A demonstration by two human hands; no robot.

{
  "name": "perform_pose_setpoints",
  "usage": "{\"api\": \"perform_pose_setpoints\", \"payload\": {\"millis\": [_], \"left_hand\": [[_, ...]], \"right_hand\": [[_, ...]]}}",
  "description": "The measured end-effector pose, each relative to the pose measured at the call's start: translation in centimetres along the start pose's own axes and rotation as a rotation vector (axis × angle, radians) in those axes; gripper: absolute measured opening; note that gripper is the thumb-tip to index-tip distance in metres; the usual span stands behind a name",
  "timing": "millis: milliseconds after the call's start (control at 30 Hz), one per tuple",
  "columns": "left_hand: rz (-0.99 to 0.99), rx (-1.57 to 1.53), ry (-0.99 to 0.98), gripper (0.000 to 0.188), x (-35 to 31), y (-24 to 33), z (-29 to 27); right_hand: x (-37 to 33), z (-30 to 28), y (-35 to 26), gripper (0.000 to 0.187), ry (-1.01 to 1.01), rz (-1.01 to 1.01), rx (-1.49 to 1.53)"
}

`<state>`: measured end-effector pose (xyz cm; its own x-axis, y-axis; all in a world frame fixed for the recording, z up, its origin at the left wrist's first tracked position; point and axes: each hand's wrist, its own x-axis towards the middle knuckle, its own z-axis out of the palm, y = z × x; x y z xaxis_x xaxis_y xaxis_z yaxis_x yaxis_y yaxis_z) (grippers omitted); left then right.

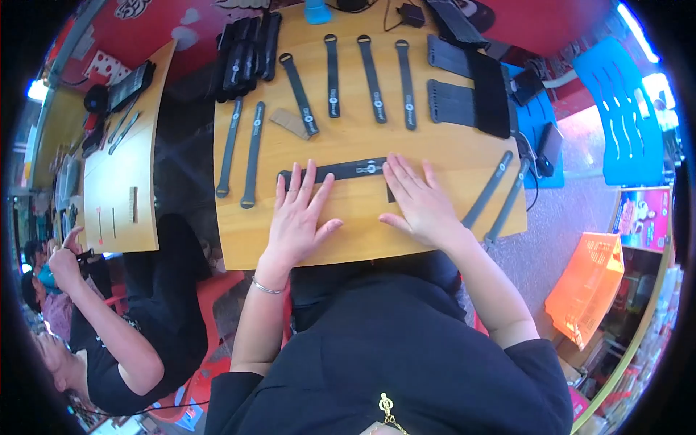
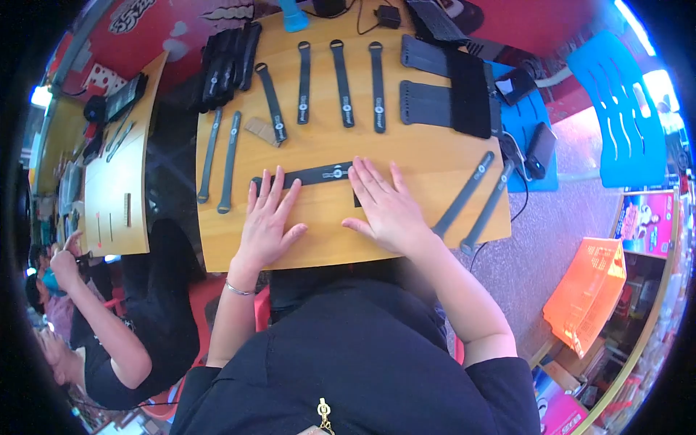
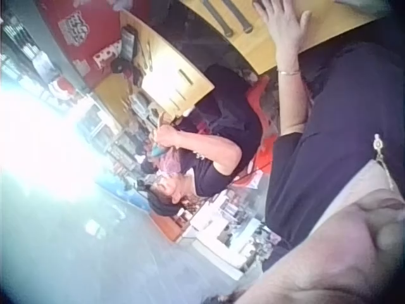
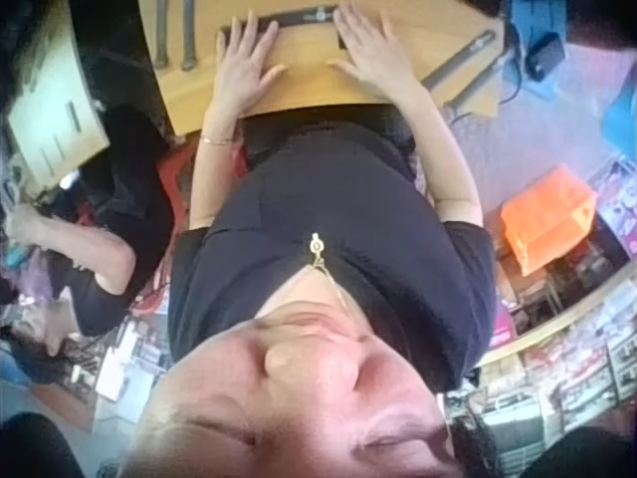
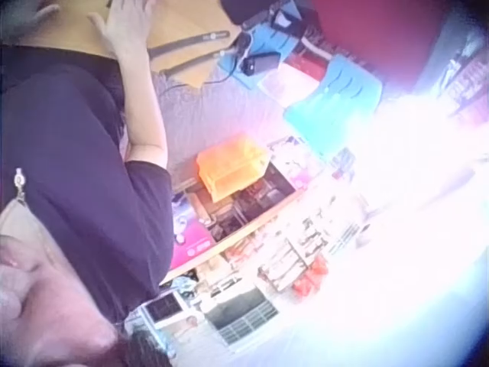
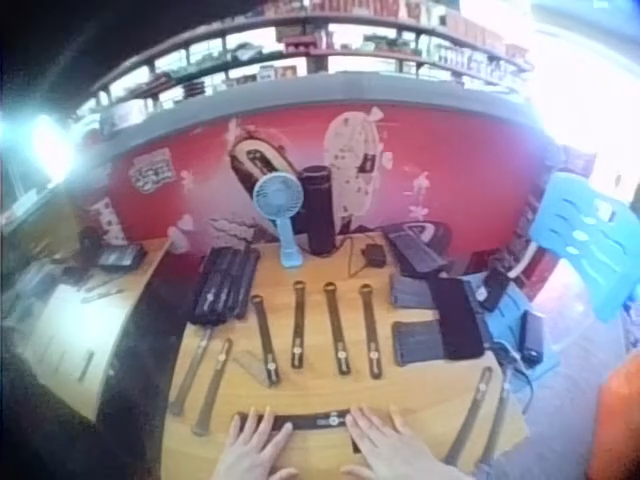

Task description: Inspecting and organizing several black textile straps on a wooden table.

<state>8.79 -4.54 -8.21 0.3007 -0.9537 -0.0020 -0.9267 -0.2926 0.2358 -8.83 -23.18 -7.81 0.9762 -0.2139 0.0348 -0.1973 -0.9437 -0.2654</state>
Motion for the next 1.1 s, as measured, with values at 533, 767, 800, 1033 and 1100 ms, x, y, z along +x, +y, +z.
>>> {"api": "perform_pose_setpoints", "payload": {"millis": [533,767,800,1033,1100], "left_hand": [[0.625,-0.42,0.102,0.042,5.8,15.6,3.0],[0.652,-0.444,0.104,0.022,6.2,15.4,4.6],[0.631,-0.435,0.108,0.022,6.0,15.0,4.8],[0.477,-0.551,0.151,0.013,3.6,11.4,4.3],[0.415,-0.603,0.175,0.011,2.9,11.0,4.0]], "right_hand": [[-7.1,-5.8,14.4,0.026,0.484,0.654,0.068],[-6.5,-5.1,15.2,0.037,0.386,0.505,0.064],[-6.4,-5.2,15.0,0.039,0.338,0.563,0.131],[-5.3,-4.9,12.4,0.024,0.169,0.602,0.29],[-5.5,-5.0,12.1,0.017,0.129,0.558,0.544]]}}
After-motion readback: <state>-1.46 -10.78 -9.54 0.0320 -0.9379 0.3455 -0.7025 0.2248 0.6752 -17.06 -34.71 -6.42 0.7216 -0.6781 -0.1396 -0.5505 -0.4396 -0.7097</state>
